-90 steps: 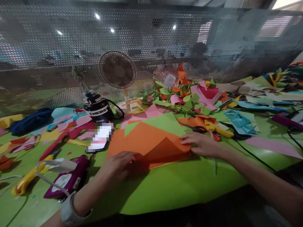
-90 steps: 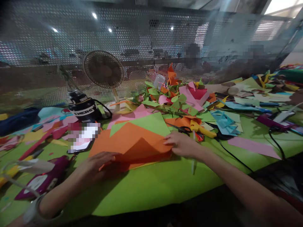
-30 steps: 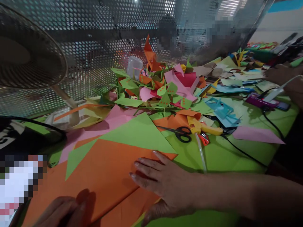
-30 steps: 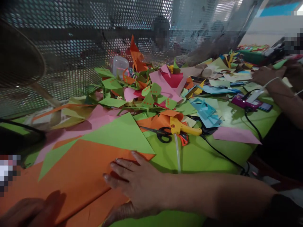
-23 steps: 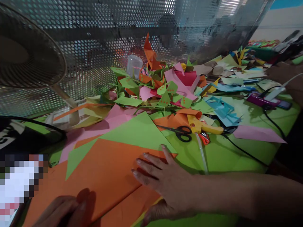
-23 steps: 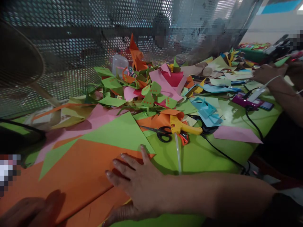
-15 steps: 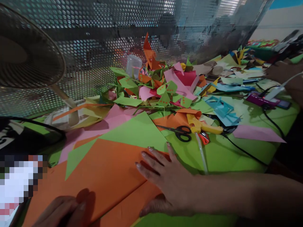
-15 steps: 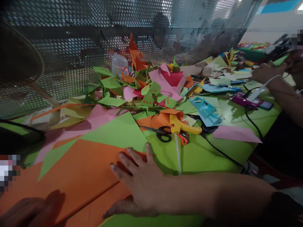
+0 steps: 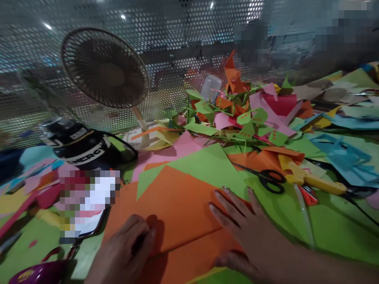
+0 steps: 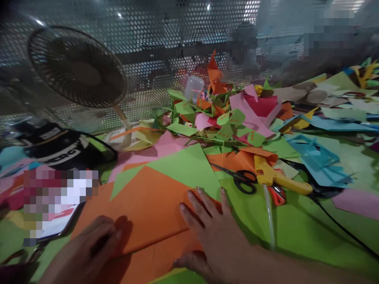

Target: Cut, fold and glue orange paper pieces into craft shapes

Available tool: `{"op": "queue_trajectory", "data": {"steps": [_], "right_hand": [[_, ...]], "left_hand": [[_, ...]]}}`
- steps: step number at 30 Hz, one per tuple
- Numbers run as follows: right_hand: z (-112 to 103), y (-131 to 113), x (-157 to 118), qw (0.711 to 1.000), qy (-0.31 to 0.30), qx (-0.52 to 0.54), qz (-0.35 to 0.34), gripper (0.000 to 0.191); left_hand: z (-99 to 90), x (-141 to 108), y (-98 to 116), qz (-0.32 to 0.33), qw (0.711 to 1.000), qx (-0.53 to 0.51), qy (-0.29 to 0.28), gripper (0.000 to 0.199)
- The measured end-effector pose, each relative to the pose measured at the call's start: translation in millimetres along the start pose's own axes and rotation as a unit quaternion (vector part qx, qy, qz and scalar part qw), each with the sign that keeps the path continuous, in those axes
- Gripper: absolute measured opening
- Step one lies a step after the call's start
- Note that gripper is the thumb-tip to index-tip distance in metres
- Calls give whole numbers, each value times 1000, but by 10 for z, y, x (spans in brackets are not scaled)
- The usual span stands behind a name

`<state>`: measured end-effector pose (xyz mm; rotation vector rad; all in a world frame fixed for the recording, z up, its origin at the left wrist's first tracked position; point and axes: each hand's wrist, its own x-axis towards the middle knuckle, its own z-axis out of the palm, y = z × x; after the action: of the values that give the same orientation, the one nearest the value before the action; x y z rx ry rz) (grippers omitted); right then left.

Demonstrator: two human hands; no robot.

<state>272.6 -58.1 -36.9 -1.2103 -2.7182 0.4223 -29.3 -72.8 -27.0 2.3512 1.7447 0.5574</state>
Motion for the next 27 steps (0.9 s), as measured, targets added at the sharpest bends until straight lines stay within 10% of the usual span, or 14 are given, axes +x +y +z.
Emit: {"op": "queue_trajectory", "data": {"steps": [22,27], "right_hand": [[55,42,12,999,12,-43,-7,76],[-3,9,35,999,-4,-34,6,75]], "left_hand": [[38,-75,68,-44,989,143,-9,32],[111,-43,12,89,969,230,15,48]]}}
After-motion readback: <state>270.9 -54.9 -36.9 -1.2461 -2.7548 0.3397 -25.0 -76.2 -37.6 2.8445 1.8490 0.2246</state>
